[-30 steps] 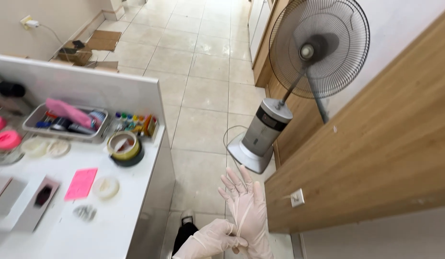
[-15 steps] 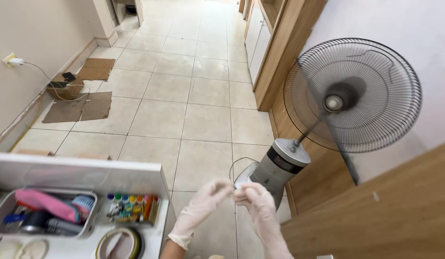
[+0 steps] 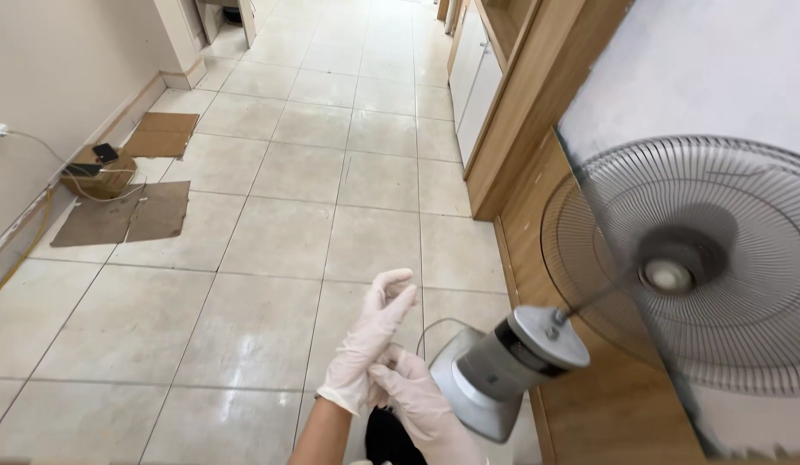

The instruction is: The recorder walks around a candle workshop, picking up and examining various decorative wax flower and leaf candles.

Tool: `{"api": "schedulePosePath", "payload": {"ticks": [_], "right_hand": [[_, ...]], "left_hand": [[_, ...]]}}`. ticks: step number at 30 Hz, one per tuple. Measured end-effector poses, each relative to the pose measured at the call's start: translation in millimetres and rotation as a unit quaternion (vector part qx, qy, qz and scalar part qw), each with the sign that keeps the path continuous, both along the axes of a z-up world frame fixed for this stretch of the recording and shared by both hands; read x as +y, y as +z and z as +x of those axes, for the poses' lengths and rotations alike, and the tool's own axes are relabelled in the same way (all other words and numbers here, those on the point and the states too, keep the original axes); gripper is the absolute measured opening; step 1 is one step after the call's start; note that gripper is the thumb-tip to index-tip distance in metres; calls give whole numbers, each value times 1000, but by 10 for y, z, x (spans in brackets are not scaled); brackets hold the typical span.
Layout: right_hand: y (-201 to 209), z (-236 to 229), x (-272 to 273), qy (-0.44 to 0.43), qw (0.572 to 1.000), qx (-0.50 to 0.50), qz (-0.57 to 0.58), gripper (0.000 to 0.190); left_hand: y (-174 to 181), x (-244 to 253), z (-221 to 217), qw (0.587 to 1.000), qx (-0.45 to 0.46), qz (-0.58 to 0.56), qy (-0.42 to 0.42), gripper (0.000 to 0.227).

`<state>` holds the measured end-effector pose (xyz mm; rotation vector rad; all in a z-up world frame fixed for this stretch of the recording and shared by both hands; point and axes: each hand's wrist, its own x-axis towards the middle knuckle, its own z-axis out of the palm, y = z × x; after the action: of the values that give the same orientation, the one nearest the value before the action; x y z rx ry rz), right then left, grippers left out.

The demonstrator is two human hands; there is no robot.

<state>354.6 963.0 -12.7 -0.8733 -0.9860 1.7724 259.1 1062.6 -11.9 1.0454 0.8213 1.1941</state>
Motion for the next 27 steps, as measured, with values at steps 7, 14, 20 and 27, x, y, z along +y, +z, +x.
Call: {"api": "schedulePosePath", "payload": {"ticks": [7,14,20,27], "right_hand": [[268,273,1413,108,994,-22,-1,12],[359,271,2455,174,984,22,-27,13],[315,351,3325,52,996,8,-66,14],[-136,552,4944,-173,961,214,6,24]], "left_hand": [[707,1103,-6,993,57,-78,61,72],[-44,2283,-67,991,11,-58,120,59],[-724,3165,-136,991,-40,-60,115,40],[-333,4275,-210,992,83,-3,-93,47]]}}
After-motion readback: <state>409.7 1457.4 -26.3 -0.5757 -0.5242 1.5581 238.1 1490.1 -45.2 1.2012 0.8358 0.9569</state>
